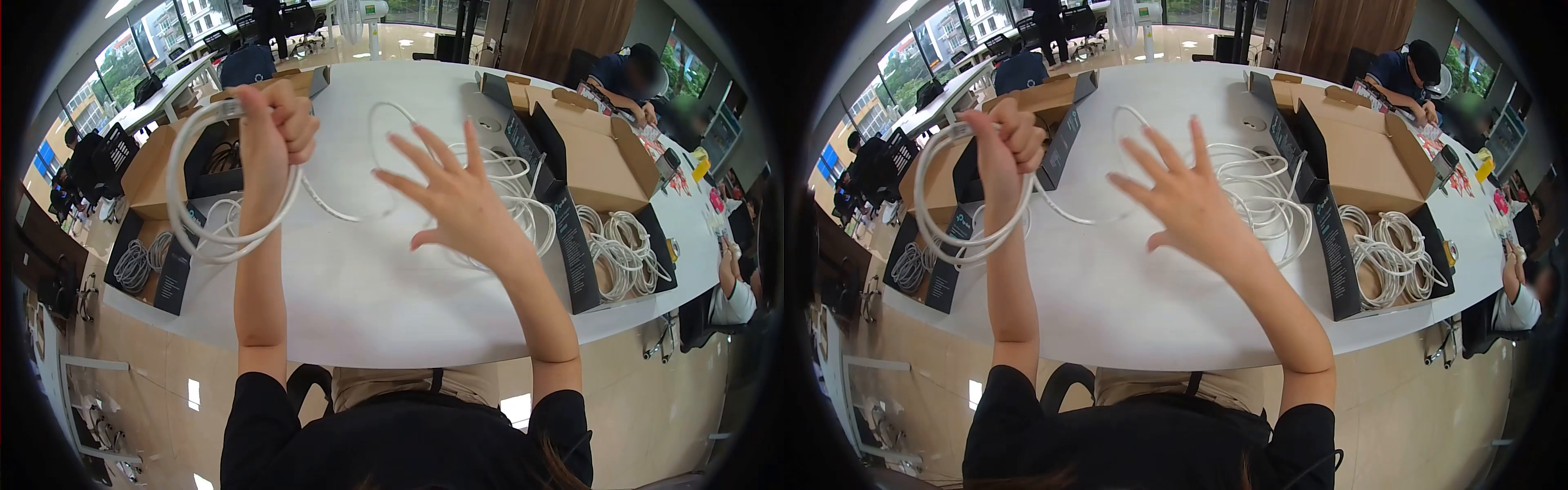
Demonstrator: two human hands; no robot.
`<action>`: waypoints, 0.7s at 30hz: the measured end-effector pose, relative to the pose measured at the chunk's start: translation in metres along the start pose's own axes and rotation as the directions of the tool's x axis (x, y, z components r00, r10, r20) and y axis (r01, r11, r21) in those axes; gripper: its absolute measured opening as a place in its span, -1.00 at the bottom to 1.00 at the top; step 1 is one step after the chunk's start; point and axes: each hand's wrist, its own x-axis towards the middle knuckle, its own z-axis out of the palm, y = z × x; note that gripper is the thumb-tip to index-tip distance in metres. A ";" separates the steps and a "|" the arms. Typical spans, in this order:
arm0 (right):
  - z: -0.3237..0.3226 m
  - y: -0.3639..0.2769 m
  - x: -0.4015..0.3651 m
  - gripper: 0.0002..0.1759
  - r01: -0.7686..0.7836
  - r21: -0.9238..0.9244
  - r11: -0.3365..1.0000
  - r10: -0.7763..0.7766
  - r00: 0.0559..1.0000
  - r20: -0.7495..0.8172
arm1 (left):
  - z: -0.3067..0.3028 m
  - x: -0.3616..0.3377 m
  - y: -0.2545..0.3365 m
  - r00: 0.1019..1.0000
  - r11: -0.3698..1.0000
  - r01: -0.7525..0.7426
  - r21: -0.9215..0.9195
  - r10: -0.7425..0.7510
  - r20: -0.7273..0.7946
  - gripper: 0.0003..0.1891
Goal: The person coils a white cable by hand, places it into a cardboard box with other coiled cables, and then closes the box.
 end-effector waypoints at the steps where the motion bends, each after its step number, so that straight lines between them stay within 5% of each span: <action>1: 0.008 0.009 -0.001 -0.14 -0.055 -0.055 0.997 0.057 0.998 0.023 | -0.002 -0.002 0.006 0.999 1.000 -0.021 -0.007 0.020 -0.024 -0.43; 2: 0.015 0.017 -0.002 -0.21 -0.062 -0.137 0.989 0.061 0.998 -0.012 | -0.004 -0.004 0.012 0.998 0.999 -0.040 -0.015 0.040 -0.050 -0.43; 5: 0.033 0.039 -0.002 -0.28 -0.208 0.040 0.977 0.204 0.975 0.087 | -0.013 -0.005 0.030 0.987 0.991 -0.137 0.003 0.136 -0.087 -0.43; 8: 0.026 0.054 -0.003 -0.41 -0.211 0.005 0.978 0.208 0.960 -0.189 | -0.020 -0.003 0.041 0.897 0.929 -0.264 0.259 0.335 -0.288 -0.47; 12: -0.001 0.065 -0.003 -0.40 -0.207 0.057 0.977 0.212 0.891 -0.402 | -0.068 0.007 0.026 0.762 0.763 -0.158 0.626 0.498 -0.415 -0.60; 13: -0.010 0.065 -0.003 -0.40 -0.195 0.098 0.976 0.218 0.872 -0.438 | -0.075 0.012 0.020 0.727 0.679 -0.054 0.732 0.530 -0.437 -0.53; 17: -0.049 0.061 -0.018 -0.49 -0.242 0.378 0.893 0.349 0.905 -0.245 | -0.121 0.024 0.002 0.442 0.106 -0.021 0.994 0.893 -0.086 -0.53; 18: -0.065 0.057 -0.022 -0.55 -0.283 0.330 0.901 0.356 0.915 -0.188 | -0.135 0.018 -0.001 0.528 0.142 0.076 0.987 0.834 -0.161 -0.75; 19: -0.079 0.052 -0.025 -0.60 -0.318 0.279 0.906 0.365 0.922 -0.133 | -0.142 0.014 -0.003 0.518 0.187 0.072 0.980 0.832 -0.197 -0.75; 21: -0.096 0.049 -0.032 -0.67 -0.120 0.254 0.960 0.180 0.957 -0.227 | -0.154 0.010 -0.007 0.496 0.273 0.060 0.960 0.827 -0.266 -0.76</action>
